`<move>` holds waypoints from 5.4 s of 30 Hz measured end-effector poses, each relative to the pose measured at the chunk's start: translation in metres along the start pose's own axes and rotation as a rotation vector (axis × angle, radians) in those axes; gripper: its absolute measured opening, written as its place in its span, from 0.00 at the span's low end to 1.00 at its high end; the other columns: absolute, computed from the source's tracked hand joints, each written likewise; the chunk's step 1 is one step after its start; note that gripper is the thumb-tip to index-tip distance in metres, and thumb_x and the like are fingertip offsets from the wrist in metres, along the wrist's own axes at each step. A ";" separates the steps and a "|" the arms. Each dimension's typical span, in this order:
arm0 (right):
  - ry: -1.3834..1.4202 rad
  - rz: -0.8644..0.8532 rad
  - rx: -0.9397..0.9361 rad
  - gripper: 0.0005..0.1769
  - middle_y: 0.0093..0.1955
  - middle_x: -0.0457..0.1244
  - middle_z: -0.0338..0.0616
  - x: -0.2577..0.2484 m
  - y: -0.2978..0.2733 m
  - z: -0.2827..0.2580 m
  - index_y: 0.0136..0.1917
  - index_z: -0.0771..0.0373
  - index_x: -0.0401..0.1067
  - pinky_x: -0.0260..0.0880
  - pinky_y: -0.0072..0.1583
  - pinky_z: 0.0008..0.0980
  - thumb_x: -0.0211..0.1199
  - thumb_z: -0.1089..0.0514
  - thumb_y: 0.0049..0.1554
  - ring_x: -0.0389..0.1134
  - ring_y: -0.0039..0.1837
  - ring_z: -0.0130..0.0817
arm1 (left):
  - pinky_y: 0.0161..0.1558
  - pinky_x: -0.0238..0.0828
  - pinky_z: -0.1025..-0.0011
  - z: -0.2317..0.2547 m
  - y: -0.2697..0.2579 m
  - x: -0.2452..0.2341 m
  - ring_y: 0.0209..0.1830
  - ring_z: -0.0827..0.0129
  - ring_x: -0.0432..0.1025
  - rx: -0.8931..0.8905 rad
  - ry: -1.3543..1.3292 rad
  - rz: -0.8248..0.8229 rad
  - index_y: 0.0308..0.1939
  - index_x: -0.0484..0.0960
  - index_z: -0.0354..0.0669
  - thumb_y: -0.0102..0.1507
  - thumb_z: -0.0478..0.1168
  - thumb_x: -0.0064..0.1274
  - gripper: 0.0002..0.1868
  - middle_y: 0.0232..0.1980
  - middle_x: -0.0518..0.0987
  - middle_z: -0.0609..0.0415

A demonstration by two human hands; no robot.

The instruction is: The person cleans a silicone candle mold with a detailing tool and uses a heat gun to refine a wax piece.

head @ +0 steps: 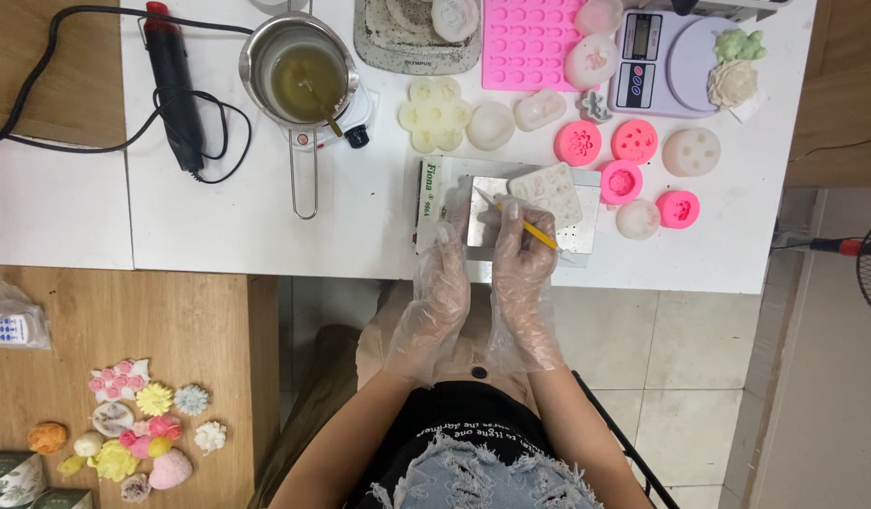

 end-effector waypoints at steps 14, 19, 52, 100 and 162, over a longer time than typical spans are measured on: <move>0.049 -0.043 0.049 0.13 0.43 0.70 0.45 -0.004 -0.016 0.004 0.52 0.68 0.69 0.72 0.50 0.26 0.57 0.54 0.67 0.70 0.44 0.25 | 0.78 0.47 0.62 -0.015 -0.008 0.009 0.83 0.52 0.53 -0.105 -0.068 0.107 0.75 0.63 0.30 0.74 0.64 0.16 0.43 0.81 0.60 0.38; 0.049 -0.031 0.017 0.13 0.43 0.70 0.46 -0.006 -0.020 0.013 0.52 0.68 0.67 0.71 0.52 0.27 0.57 0.54 0.68 0.70 0.45 0.26 | 0.78 0.45 0.61 -0.037 -0.008 0.015 0.82 0.51 0.52 -0.120 -0.040 0.141 0.75 0.65 0.32 0.73 0.65 0.16 0.44 0.80 0.61 0.37; 0.390 -0.403 -0.007 0.10 0.41 0.71 0.43 0.164 0.024 -0.065 0.52 0.65 0.70 0.63 0.42 0.21 0.59 0.55 0.67 0.63 0.38 0.19 | 0.74 0.40 0.58 -0.028 0.076 -0.145 0.78 0.69 0.51 -0.167 -1.031 0.170 0.78 0.60 0.50 0.67 0.71 0.25 0.44 0.78 0.60 0.59; 0.425 0.100 0.179 0.09 0.41 0.64 0.45 -0.110 0.045 0.047 0.52 0.65 0.62 0.68 0.43 0.28 0.54 0.57 0.70 0.67 0.40 0.29 | 0.74 0.47 0.39 -0.004 0.056 0.033 0.76 0.41 0.58 0.239 0.750 -0.212 0.76 0.56 0.36 0.55 0.56 0.70 0.55 0.75 0.65 0.37; 0.164 0.012 0.243 0.11 0.45 0.66 0.43 -0.100 0.045 0.018 0.53 0.64 0.65 0.66 0.46 0.25 0.52 0.53 0.71 0.62 0.43 0.23 | 0.79 0.42 0.42 -0.037 0.048 0.033 0.80 0.48 0.56 0.283 0.751 -0.143 0.78 0.56 0.43 0.57 0.61 0.70 0.55 0.79 0.64 0.48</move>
Point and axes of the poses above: each hand's wrist, its own y-axis towards the middle knuckle, its own x-axis out of the palm, z = x × y, the point moved 3 cm from there along y, towards the middle knuckle
